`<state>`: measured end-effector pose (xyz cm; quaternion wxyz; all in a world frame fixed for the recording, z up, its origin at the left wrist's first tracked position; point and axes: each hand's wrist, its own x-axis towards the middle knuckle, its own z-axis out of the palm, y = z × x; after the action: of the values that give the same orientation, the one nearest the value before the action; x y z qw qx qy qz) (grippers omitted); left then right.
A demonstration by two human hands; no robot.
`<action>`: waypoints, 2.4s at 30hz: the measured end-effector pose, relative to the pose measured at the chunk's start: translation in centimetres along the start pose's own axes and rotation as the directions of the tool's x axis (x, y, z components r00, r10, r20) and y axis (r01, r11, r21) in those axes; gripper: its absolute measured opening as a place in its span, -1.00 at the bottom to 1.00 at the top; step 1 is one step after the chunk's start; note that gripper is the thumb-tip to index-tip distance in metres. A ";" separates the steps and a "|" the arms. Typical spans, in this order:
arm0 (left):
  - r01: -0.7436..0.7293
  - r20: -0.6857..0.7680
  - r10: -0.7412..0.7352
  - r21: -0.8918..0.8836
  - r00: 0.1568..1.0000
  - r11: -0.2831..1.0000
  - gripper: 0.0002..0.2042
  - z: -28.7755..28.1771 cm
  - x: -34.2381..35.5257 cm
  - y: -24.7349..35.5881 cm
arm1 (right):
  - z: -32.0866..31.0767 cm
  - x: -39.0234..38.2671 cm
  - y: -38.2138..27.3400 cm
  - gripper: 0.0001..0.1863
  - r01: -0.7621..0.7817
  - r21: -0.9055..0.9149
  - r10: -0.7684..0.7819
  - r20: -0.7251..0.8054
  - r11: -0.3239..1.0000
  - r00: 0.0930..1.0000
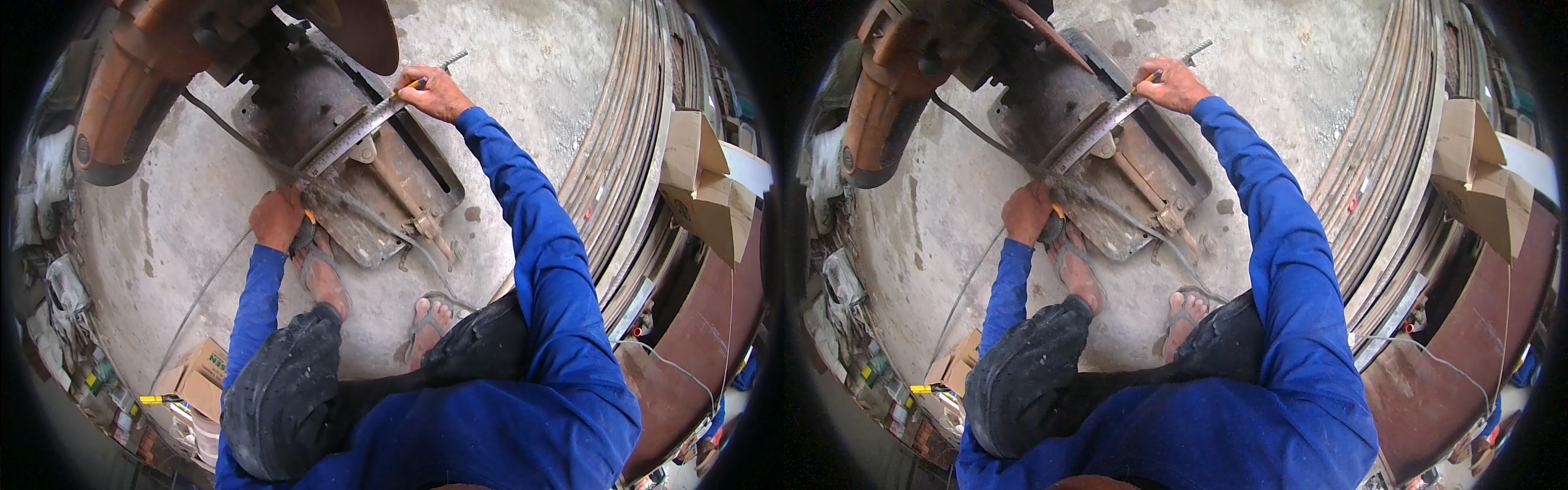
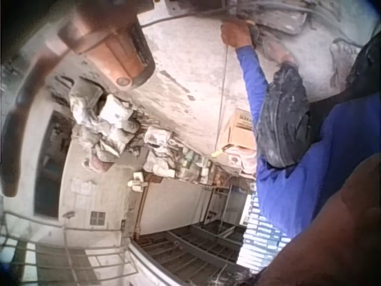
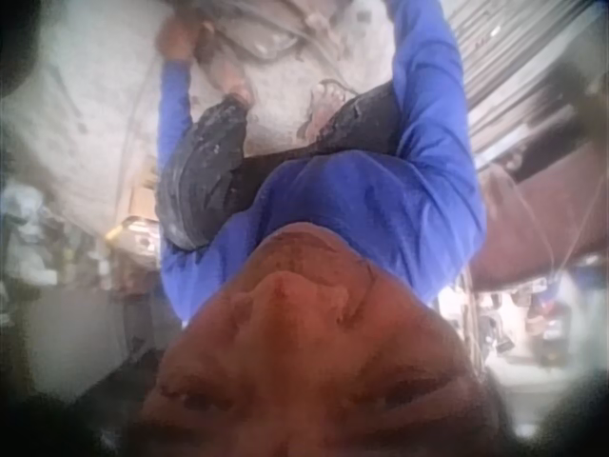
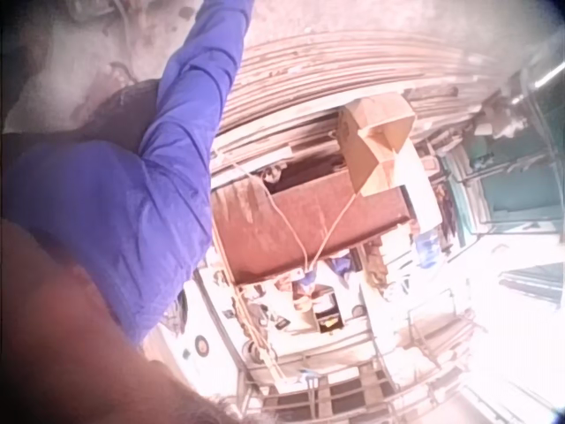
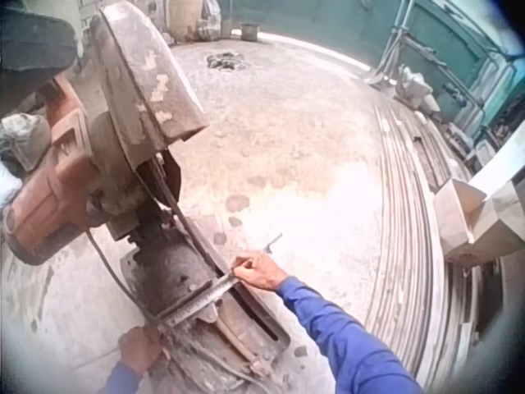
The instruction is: The person measures a metal rod with a tape measure and pencil, then uses a chop saw to cut the rod, producing sparks. After cutting, the person walks to a metal frame and places the cut rod onto it.
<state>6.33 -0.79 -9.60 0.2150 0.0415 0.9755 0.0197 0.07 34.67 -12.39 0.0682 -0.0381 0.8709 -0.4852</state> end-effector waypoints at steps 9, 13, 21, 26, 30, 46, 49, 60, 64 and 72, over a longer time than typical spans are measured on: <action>-0.006 -0.026 0.005 -0.032 1.000 0.999 -0.64 0.0 0.0 -0.1 | -0.2 0.0 -0.3 -0.77 -0.010 0.036 0.010 0.007 0.999 1.000; -0.003 -0.023 0.002 -0.020 1.000 1.000 -0.64 -0.1 -0.2 0.0 | 0.0 -0.1 -0.2 -0.78 0.071 -0.076 -0.067 0.046 0.995 0.997; -0.015 -0.026 0.014 -0.030 1.000 0.999 -0.64 -0.2 -0.2 0.1 | 0.2 0.0 -0.1 -0.80 0.038 0.027 -0.038 -0.010 0.999 0.999; -0.006 -0.046 0.004 -0.036 0.999 0.999 -0.62 -0.4 -0.2 0.2 | 0.0 0.0 -0.2 -0.79 0.042 -0.054 -0.041 0.012 0.998 0.999; 0.000 -0.009 0.000 -0.019 1.000 1.000 -0.62 -0.4 -0.2 0.2 | 0.0 -0.1 -0.3 -0.78 0.000 0.007 0.000 -0.005 1.000 1.000; -0.011 -0.021 0.010 -0.024 1.000 1.000 -0.64 -0.4 0.0 0.2 | 0.0 0.1 -0.4 -0.87 0.154 -0.256 -0.140 0.072 0.954 0.988; -0.010 0.013 0.010 -0.008 1.000 1.000 -0.63 -0.5 0.0 0.0 | -1.4 0.5 -0.7 -0.88 -0.179 0.423 0.194 0.007 0.888 0.981; -0.175 0.174 0.239 -0.321 0.955 0.931 -0.60 -2.5 0.1 -4.9 | -1.5 -3.1 2.7 -0.67 -0.383 0.216 0.440 -0.421 0.898 0.793; -0.132 0.245 0.254 -0.424 0.936 0.896 -0.61 -2.6 -0.2 -6.4 | 1.4 -3.3 3.0 -0.80 -0.651 0.496 0.800 -0.170 0.574 0.576; -0.067 0.305 0.227 -0.457 0.925 0.887 -0.61 -1.2 -0.5 -8.3 | 3.6 -3.2 -0.6 -0.86 -0.434 0.811 0.839 -0.123 0.392 0.530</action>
<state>5.71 -9.16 -8.75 0.3868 0.0701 0.8857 0.2472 3.80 31.79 -13.49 0.0289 0.4773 0.5390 -0.6934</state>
